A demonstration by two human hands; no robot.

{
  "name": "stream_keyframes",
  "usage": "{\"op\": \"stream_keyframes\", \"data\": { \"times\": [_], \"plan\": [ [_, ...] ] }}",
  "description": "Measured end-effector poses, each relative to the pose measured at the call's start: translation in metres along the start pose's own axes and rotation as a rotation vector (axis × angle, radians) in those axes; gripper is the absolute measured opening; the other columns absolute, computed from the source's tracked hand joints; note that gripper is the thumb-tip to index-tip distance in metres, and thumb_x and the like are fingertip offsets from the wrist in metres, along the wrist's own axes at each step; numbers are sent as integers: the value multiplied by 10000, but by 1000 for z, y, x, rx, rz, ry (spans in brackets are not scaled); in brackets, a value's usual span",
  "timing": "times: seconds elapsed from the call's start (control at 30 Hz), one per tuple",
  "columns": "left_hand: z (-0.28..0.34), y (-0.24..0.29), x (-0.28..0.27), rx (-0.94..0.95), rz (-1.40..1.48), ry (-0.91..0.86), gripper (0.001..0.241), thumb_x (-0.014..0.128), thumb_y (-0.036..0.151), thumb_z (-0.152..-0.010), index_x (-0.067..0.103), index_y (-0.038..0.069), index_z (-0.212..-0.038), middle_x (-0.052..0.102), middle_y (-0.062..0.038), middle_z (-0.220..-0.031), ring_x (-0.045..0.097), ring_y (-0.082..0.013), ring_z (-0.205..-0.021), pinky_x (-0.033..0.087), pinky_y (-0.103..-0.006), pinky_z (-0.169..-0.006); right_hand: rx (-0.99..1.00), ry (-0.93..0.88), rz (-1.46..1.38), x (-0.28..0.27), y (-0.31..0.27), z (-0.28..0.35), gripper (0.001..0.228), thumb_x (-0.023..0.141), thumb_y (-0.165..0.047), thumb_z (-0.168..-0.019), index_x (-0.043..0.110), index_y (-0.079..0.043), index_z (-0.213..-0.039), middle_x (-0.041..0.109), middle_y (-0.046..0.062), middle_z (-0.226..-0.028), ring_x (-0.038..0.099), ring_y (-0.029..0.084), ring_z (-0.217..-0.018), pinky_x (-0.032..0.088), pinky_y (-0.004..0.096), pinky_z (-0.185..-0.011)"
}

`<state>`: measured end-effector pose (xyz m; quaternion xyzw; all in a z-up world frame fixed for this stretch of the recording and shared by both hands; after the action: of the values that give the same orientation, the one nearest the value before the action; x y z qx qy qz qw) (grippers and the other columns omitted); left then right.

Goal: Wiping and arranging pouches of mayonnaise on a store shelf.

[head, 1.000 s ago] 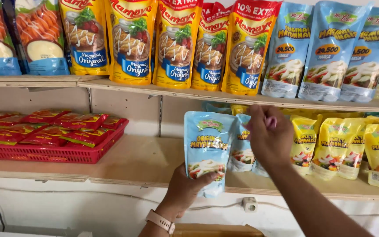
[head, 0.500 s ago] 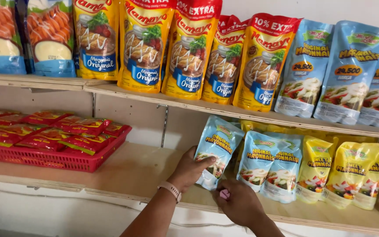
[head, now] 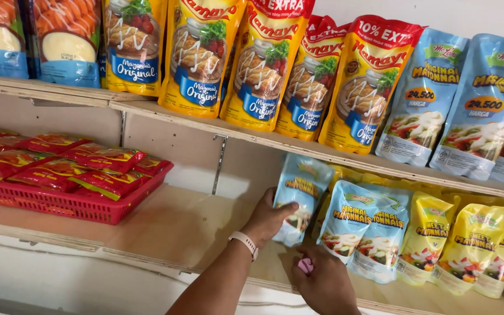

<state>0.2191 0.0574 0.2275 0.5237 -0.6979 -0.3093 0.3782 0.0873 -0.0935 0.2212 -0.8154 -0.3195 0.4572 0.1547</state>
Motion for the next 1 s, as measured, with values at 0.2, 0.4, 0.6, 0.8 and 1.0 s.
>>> {"op": "stream_keyframes", "data": {
  "times": [0.2,0.4,0.6,0.8,1.0],
  "plan": [
    [4,9,-2,-94,-70,-65,577,726,156,-813,520,42,-1339,714,-113,-1141,694,-157,-957,574,-315,-827,-191,85,-24,5,13,-2,310,732,-184,-748,771,-82,-1039,750,145,-882,741,287,-778,590,381,-725],
    [-3,67,23,-141,-259,17,461,786,312,-858,658,64,-1225,760,-60,-1057,704,-127,-904,561,-307,-793,-47,-17,17,2,2,-1,394,703,-189,-747,752,-125,-1133,756,125,-888,753,263,-785,601,375,-763],
    [-67,34,37,22,-328,46,251,764,230,-855,764,69,-1048,778,-34,-897,697,-145,-794,543,-313,-737,-190,1,6,3,7,0,372,700,-180,-742,763,-106,-1100,723,115,-916,720,287,-806,586,387,-767],
    [-65,44,35,111,-65,232,277,704,253,-964,753,15,-1096,767,-71,-929,620,-144,-790,518,-330,-750,-153,-28,88,5,9,-1,376,736,-211,-734,751,-91,-1090,706,111,-927,702,294,-876,568,409,-800],
    [-58,23,52,144,171,242,314,646,248,-1000,661,56,-1248,746,-25,-1128,627,-109,-959,494,-274,-873,-111,-35,106,1,1,1,358,716,-210,-748,765,-108,-1087,704,111,-949,701,303,-886,569,414,-813]
  ]
}}
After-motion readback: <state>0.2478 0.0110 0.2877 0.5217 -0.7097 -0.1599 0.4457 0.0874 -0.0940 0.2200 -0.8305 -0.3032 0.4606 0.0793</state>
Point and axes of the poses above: each hand's wrist, its own z-axis away from the middle knuckle, its own x-axis out of the palm, y = z × x, the point moved 1 cm from there along -z, towards the middle knuckle
